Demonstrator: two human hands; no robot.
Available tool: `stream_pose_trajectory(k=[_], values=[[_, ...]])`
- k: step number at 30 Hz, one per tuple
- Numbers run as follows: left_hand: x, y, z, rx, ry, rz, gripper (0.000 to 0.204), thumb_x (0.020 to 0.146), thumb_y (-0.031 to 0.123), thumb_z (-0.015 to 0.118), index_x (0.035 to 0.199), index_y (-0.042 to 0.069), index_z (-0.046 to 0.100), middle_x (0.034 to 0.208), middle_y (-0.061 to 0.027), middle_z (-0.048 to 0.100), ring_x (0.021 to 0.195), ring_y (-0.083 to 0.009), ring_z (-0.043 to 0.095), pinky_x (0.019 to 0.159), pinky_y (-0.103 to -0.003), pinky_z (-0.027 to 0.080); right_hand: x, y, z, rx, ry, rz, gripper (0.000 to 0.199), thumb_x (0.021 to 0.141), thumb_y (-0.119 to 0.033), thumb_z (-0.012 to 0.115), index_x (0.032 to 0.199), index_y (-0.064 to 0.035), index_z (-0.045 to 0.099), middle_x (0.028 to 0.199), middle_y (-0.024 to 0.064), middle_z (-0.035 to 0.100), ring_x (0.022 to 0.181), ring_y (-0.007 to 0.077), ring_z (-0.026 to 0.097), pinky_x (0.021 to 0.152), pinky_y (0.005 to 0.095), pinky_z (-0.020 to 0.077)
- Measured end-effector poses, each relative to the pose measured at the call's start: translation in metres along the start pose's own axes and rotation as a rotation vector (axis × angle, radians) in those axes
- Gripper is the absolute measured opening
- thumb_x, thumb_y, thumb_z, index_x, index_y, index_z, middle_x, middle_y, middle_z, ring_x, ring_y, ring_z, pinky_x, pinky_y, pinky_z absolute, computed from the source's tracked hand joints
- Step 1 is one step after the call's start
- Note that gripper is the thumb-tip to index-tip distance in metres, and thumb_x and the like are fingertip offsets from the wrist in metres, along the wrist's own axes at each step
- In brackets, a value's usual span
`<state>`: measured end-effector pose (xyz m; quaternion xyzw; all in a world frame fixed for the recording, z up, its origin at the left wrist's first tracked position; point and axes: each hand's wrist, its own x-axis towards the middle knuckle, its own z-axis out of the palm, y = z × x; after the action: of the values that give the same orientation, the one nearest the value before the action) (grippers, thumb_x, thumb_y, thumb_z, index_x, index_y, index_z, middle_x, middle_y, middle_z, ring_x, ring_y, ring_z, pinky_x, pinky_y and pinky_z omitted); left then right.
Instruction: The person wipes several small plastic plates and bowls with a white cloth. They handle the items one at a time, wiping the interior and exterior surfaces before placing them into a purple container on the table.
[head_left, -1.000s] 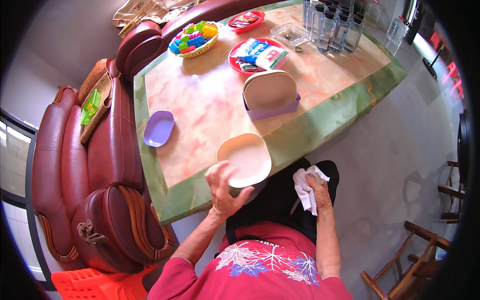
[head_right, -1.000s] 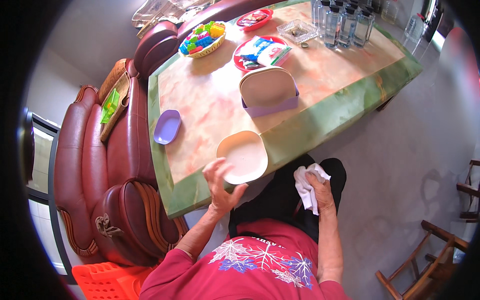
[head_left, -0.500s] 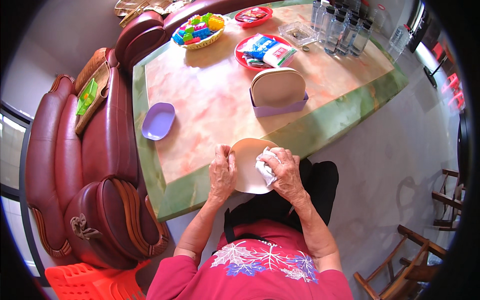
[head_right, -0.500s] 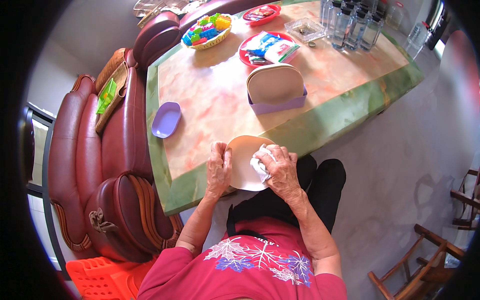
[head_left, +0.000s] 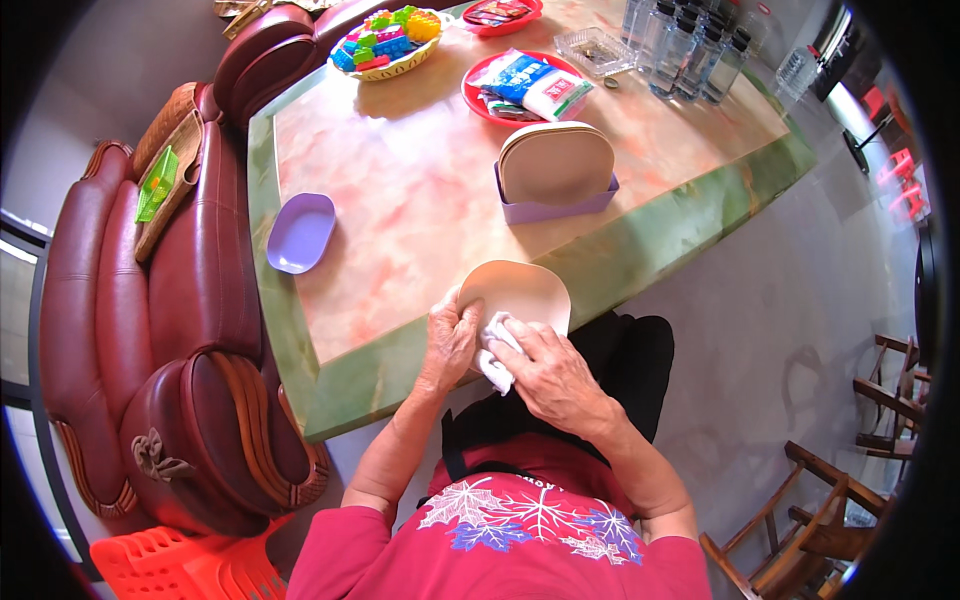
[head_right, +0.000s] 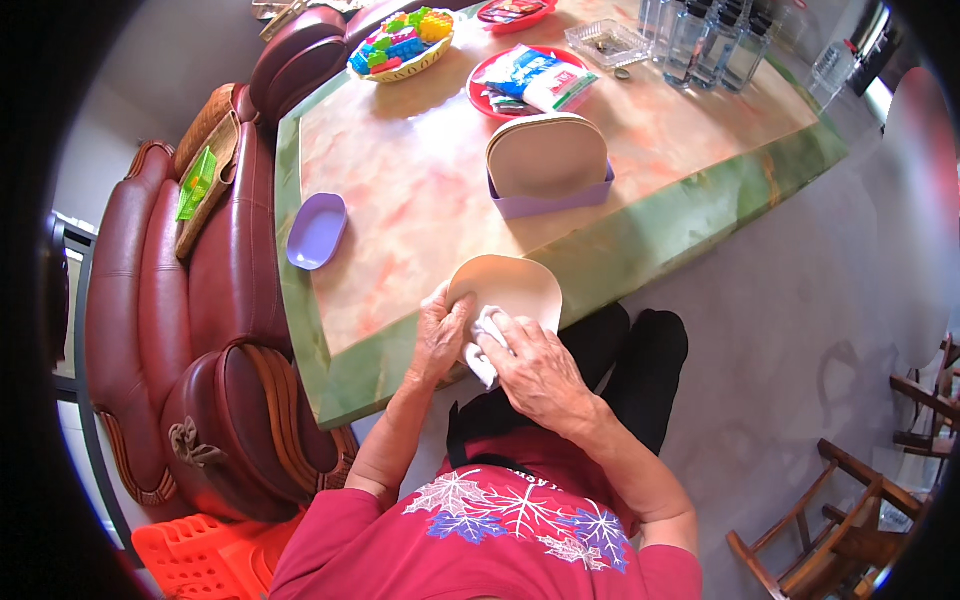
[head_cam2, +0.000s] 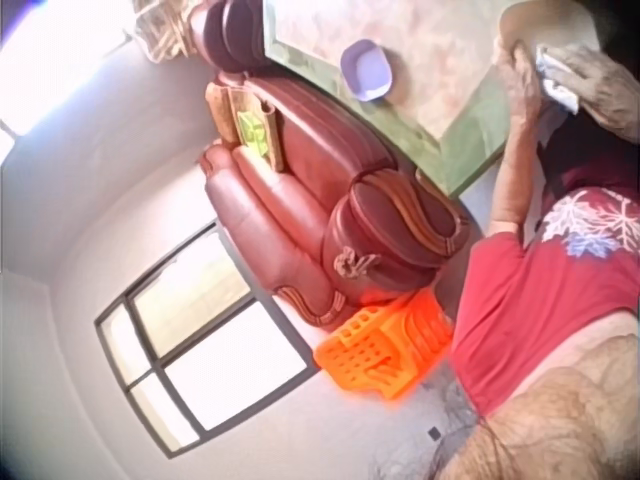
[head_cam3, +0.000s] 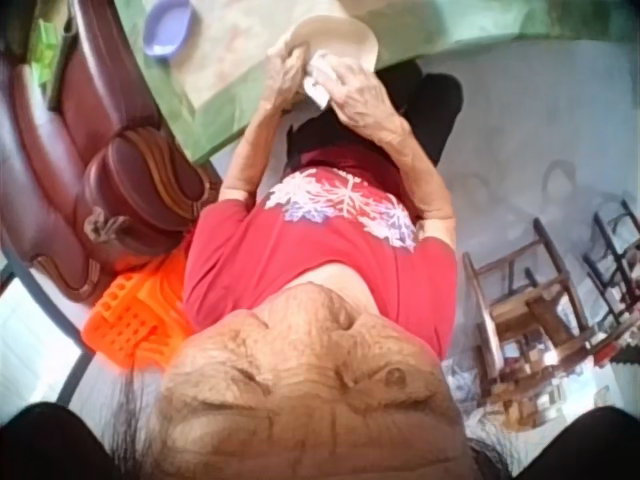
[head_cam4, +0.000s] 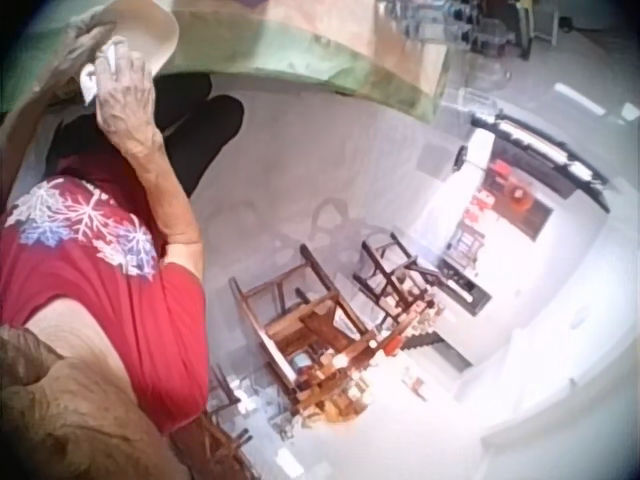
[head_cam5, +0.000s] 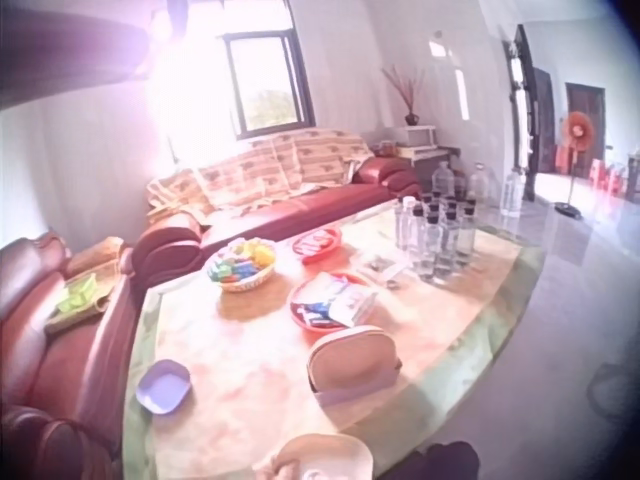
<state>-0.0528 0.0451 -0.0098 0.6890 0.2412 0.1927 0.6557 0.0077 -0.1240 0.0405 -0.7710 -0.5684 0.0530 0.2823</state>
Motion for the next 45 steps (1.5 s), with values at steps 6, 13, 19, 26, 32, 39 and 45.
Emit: stream_pose_trajectory(k=[6,13,19,26,32,39,45], values=[[0.002,0.014,-0.004,0.030,-0.083,-0.086,0.023,0.097,0.010,0.052,0.114,-0.001,0.062,0.090,-0.0012,0.065,0.079,-0.0061,0.055,0.071,-0.025,0.048,0.043,0.020,0.017,-0.093,0.205,-0.053,0.044,0.077,-0.006,0.060,0.120,0.0040,0.058,0.127,0.0166,0.054,0.114,0.0316,0.052,0.098,0.0403,0.0449],[-0.001,0.021,0.000,0.047,-0.049,-0.102,0.023,0.097,0.013,0.052,0.112,0.000,0.062,0.086,-0.0007,0.064,0.077,-0.0056,0.053,0.068,-0.025,0.047,0.038,0.035,0.005,-0.366,0.232,0.093,0.043,0.078,-0.012,0.062,0.120,-0.0005,0.060,0.124,0.0121,0.051,0.109,0.0280,0.050,0.089,0.0375,0.0463],[-0.004,0.014,0.004,0.074,0.031,-0.039,0.022,0.096,0.010,0.051,0.111,-0.002,0.061,0.083,-0.0065,0.066,0.079,-0.0094,0.055,0.073,-0.029,0.048,-0.002,0.004,-0.020,-0.271,0.013,0.180,0.052,0.073,-0.017,0.067,0.120,0.0019,0.057,0.117,0.0198,0.052,0.104,0.0314,0.052,0.087,0.0394,0.0470],[0.000,0.014,0.001,0.118,-0.009,-0.013,0.021,0.096,0.010,0.053,0.110,-0.002,0.062,0.086,-0.0024,0.065,0.079,-0.0072,0.054,0.071,-0.026,0.047,0.002,-0.004,-0.005,-0.219,0.059,0.136,0.028,0.080,-0.010,0.061,0.107,-0.0009,0.061,0.102,0.0177,0.056,0.091,0.0303,0.061,0.067,0.0346,0.0566],[-0.001,0.020,0.000,0.066,-0.036,-0.102,0.023,0.096,0.009,0.050,0.113,0.000,0.063,0.086,-0.0049,0.066,0.081,-0.0097,0.055,0.076,-0.029,0.048,0.044,0.020,0.010,-0.343,0.248,0.259,0.031,0.081,-0.010,0.061,0.110,-0.0035,0.061,0.101,0.0155,0.054,0.083,0.0286,0.065,0.065,0.0346,0.0572],[-0.001,0.015,0.001,0.051,-0.053,-0.049,0.026,0.095,0.006,0.047,0.116,0.000,0.062,0.090,-0.0035,0.066,0.085,-0.0094,0.056,0.078,-0.028,0.048,0.043,0.018,0.020,-0.196,0.136,0.227,0.044,0.081,-0.015,0.062,0.125,-0.0162,0.058,0.116,0.0188,0.048,0.093,0.0347,0.062,0.075,0.0403,0.0555],[-0.001,0.011,-0.002,-0.073,-0.097,-0.103,0.024,0.097,0.010,0.050,0.116,-0.001,0.061,0.099,-0.0021,0.067,0.087,-0.0060,0.058,0.075,-0.024,0.050,0.026,0.025,-0.036,0.100,-0.126,0.024,0.060,0.076,-0.012,0.067,0.134,-0.0140,0.052,0.135,0.0289,0.033,0.127,0.0475,0.041,0.099,0.0484,0.0462]])
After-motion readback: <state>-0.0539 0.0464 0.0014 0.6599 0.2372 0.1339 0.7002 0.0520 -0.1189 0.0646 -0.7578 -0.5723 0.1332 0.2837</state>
